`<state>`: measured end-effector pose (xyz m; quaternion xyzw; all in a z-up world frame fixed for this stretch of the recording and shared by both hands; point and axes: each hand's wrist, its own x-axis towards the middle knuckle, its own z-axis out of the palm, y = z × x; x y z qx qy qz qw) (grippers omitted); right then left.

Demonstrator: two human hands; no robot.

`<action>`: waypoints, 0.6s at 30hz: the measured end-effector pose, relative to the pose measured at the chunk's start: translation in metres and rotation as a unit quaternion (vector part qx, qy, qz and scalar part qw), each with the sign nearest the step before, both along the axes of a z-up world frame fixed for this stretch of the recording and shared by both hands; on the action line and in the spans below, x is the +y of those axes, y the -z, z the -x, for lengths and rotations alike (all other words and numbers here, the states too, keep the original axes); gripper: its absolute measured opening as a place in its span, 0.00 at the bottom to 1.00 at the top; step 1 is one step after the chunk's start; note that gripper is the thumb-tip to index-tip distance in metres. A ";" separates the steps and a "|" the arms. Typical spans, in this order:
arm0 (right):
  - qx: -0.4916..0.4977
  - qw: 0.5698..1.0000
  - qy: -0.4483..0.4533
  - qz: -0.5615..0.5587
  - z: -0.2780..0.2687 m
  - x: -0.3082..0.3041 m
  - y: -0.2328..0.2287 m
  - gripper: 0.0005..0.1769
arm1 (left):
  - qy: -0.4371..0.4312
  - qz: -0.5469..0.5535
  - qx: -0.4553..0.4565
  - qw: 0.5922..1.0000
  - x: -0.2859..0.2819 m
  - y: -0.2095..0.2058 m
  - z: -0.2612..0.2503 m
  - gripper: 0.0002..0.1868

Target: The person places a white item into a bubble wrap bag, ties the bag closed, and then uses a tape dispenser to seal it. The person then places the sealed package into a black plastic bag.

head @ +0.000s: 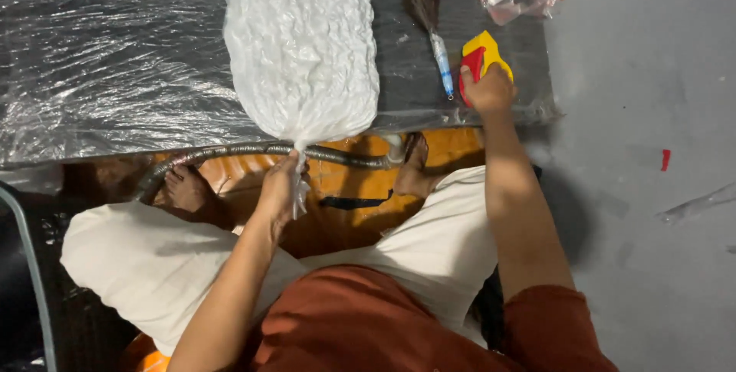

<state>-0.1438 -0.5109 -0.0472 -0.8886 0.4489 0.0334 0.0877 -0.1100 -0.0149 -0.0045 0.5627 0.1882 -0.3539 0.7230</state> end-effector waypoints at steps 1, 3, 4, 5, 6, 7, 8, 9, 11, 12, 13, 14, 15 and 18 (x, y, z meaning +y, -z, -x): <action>0.014 1.000 -0.010 0.006 0.001 0.000 0.007 0.43 | 0.004 0.005 0.005 1.000 0.002 -0.007 0.000 0.16; 0.010 1.000 0.000 0.019 -0.005 0.007 0.004 0.37 | 0.003 0.002 0.009 1.000 -0.001 -0.015 -0.002 0.17; 0.013 0.999 0.012 0.029 -0.004 0.012 0.003 0.32 | 0.003 -0.002 0.019 1.000 0.000 -0.018 0.000 0.17; 0.014 0.999 0.009 0.029 -0.001 0.008 0.008 0.32 | 0.001 -0.003 0.020 1.000 -0.004 -0.013 0.000 0.17; -0.010 0.999 0.022 0.023 -0.001 0.003 0.012 0.29 | 0.011 0.004 0.002 1.000 -0.008 -0.007 -0.002 0.17; -0.034 0.999 0.036 0.018 -0.002 0.000 0.016 0.27 | 0.021 0.011 -0.017 1.000 -0.011 -0.002 -0.004 0.16; -0.034 0.999 0.031 0.019 -0.002 -0.009 0.020 0.27 | 0.017 0.012 -0.017 1.000 -0.010 0.006 -0.001 0.16; -0.056 0.998 0.035 0.020 -0.002 -0.017 0.025 0.26 | 0.068 -0.064 -0.098 0.991 -0.010 0.014 0.001 0.17; -0.074 0.996 0.041 0.025 0.007 -0.013 0.011 0.25 | 0.120 -0.135 -0.172 0.968 -0.011 0.041 0.007 0.21; -0.111 0.992 0.049 0.030 0.011 0.002 -0.007 0.24 | 0.124 -0.184 -0.217 0.951 -0.011 0.060 0.009 0.19; -0.148 0.987 0.056 0.035 0.015 0.017 -0.024 0.23 | 0.127 -0.231 -0.261 0.928 -0.010 0.078 0.010 0.18; -0.147 0.987 0.052 0.035 0.020 0.018 -0.022 0.23 | 0.124 -0.231 -0.260 0.929 -0.010 0.068 0.011 0.18; -0.246 0.968 -0.016 0.054 0.026 0.019 -0.019 0.20 | 0.121 -0.240 -0.279 0.922 -0.009 0.057 0.011 0.15; -0.405 0.909 -0.059 -0.082 0.035 0.069 -0.058 0.15 | 0.121 -0.268 -0.321 0.900 -0.008 0.045 0.014 0.16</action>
